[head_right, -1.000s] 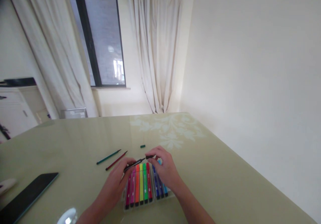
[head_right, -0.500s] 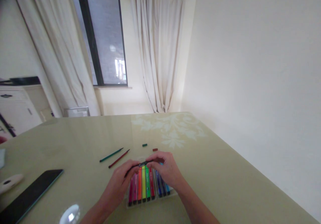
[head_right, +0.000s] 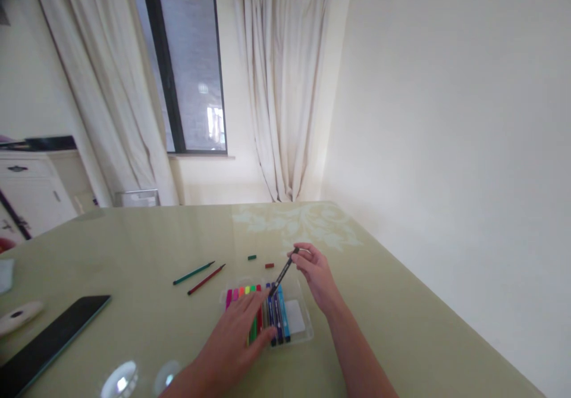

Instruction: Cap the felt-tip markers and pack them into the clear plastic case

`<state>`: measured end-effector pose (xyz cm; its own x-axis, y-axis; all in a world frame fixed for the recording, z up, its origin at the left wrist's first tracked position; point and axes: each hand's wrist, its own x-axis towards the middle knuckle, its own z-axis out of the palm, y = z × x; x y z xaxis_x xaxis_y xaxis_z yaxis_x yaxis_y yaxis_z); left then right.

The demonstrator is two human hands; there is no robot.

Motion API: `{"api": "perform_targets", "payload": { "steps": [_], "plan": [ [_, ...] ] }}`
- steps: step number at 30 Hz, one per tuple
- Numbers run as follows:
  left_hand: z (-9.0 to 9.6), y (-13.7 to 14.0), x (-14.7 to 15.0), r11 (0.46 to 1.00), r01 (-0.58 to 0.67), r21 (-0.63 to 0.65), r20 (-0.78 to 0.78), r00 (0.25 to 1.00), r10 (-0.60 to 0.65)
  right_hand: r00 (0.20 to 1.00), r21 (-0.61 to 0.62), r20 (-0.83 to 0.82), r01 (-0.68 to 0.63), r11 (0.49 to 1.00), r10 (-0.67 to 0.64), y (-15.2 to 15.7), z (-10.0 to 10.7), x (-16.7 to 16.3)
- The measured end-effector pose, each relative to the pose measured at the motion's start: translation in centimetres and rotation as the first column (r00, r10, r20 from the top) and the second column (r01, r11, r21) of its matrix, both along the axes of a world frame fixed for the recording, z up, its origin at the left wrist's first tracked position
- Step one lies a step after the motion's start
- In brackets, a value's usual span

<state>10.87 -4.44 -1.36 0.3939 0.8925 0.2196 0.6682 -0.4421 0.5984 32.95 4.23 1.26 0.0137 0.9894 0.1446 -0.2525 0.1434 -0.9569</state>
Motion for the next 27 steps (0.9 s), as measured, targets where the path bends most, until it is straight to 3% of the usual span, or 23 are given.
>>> {"api": "perform_targets", "payload": {
  "steps": [2, 6, 12, 17, 23, 27],
  "plan": [
    [-0.4, 0.0, 1.3, 0.998, 0.055, 0.021, -0.131, 0.990, -0.052, 0.997, -0.043, 0.075, 0.036, 0.998, -0.032, 0.7, -0.6, 1.1],
    [-1.4, 1.0, 2.7, 0.996, 0.068, 0.061, -0.250, 0.967, -0.050, 0.942, -0.120, 0.320, -0.065, 0.991, 0.101, 1.0, -1.6, 1.8],
    [-2.5, 2.0, 1.8, 0.989, 0.118, 0.091, -0.334, 0.939, -0.081, 0.801, -0.168, 0.544, -0.190, 0.967, 0.251, 0.5, -2.5, 0.9],
    [-3.1, 1.5, 1.5, 0.986, 0.101, 0.129, -0.329, 0.943, -0.054, 0.758, -0.095, 0.629, -0.144, 0.985, 0.172, 0.5, -3.3, 0.0],
    [-3.3, 0.8, 2.6, 0.949, 0.175, 0.261, -0.280, 0.955, -0.099, 0.683, 0.033, 0.730, -0.057, 0.998, 0.015, 0.4, -3.5, -0.7],
    [-3.5, 0.7, 3.1, 0.943, 0.180, 0.281, -0.271, 0.957, -0.102, 0.660, 0.073, 0.751, -0.038, 0.997, -0.030, 0.4, -3.6, -0.9]
  ]
}}
